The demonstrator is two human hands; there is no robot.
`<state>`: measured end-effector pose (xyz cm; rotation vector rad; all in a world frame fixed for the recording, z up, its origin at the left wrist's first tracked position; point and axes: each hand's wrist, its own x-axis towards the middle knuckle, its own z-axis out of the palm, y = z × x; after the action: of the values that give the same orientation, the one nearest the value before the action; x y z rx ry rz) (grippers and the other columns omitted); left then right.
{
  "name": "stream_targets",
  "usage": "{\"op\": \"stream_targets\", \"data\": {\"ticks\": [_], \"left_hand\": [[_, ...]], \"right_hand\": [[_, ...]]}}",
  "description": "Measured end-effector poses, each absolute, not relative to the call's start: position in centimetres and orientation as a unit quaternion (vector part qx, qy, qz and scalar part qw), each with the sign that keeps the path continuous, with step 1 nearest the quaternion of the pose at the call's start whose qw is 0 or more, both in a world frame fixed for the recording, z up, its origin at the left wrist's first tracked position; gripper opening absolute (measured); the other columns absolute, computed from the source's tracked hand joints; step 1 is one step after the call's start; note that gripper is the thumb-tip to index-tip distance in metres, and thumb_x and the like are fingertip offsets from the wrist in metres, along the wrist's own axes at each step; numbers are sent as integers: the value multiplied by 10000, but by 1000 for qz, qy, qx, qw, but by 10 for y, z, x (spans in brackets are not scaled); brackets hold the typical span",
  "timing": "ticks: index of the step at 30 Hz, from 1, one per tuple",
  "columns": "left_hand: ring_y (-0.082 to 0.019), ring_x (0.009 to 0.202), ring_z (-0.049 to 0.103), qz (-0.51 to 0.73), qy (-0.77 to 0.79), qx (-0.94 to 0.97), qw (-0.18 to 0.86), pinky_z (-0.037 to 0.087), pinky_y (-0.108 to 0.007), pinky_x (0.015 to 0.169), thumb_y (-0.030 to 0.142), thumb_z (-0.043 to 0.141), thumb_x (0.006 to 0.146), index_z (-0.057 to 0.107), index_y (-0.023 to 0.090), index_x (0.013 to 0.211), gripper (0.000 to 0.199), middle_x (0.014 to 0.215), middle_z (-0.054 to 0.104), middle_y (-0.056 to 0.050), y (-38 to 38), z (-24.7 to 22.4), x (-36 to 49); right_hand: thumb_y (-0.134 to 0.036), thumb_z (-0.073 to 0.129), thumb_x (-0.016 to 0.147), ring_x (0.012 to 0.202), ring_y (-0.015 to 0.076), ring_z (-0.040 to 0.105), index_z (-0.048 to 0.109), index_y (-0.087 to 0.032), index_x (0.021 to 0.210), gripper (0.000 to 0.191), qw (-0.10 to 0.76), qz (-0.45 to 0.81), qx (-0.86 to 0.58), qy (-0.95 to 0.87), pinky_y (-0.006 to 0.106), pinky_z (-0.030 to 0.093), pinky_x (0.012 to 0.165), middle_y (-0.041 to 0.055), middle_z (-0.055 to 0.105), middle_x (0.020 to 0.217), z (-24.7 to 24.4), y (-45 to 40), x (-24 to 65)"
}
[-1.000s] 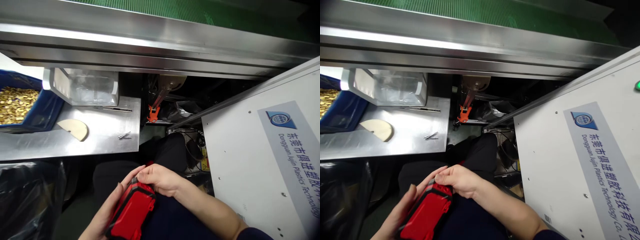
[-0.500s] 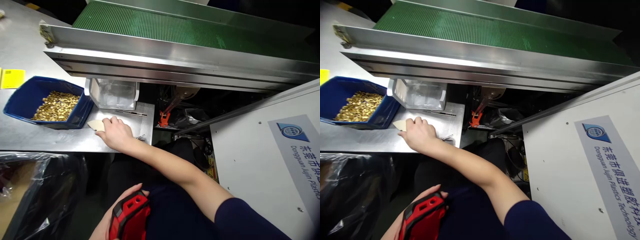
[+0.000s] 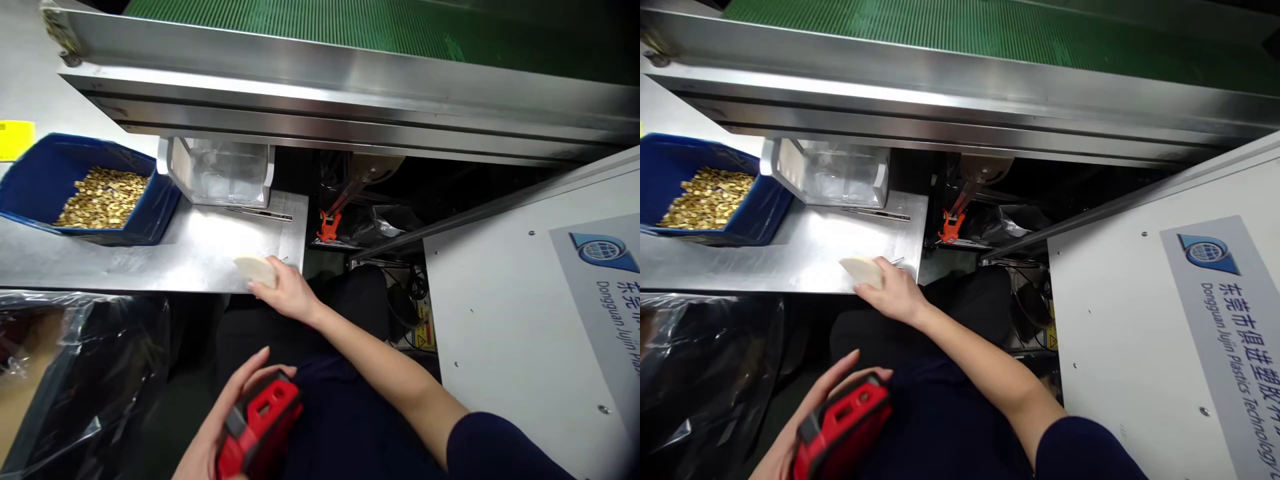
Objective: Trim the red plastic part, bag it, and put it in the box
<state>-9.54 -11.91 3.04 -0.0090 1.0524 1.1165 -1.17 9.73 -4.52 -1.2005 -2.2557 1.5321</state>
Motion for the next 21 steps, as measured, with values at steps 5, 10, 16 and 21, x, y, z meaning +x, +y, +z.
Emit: {"op": "stream_targets", "data": {"ticks": [5,10,16,21], "left_hand": [[-441,1340,580,499,359,-242,751,525,-541,1074,519,670,888,301,265,1624,861,1471,619,-199,-90,19,-93],[-391,1297,631,474,390,-262,745,588,-452,1002,337,658,912,296,223,1631,813,1377,692,-191,-77,16,-75],[-378,1163,719,440,461,-256,727,625,-445,938,425,700,892,371,272,1603,798,1317,740,-132,-64,18,-47],[-347,1149,733,412,488,-255,726,624,-406,945,430,679,921,449,242,1555,700,1247,775,-134,-58,11,-41]], "right_hand": [[-500,773,843,851,205,744,551,-193,1180,508,120,725,-427,-527,268,572,663,64,736,1020,-27,80,87],[-437,656,967,763,169,737,534,-218,1199,341,9,724,-395,-566,257,545,679,8,745,926,18,57,146],[-432,542,1026,815,167,718,586,-246,1146,226,-95,470,-221,-849,256,367,575,8,758,1021,40,36,149],[-451,452,1062,665,148,689,560,-226,1102,253,-95,346,-191,-914,329,223,470,-1,753,914,32,38,148]]}}
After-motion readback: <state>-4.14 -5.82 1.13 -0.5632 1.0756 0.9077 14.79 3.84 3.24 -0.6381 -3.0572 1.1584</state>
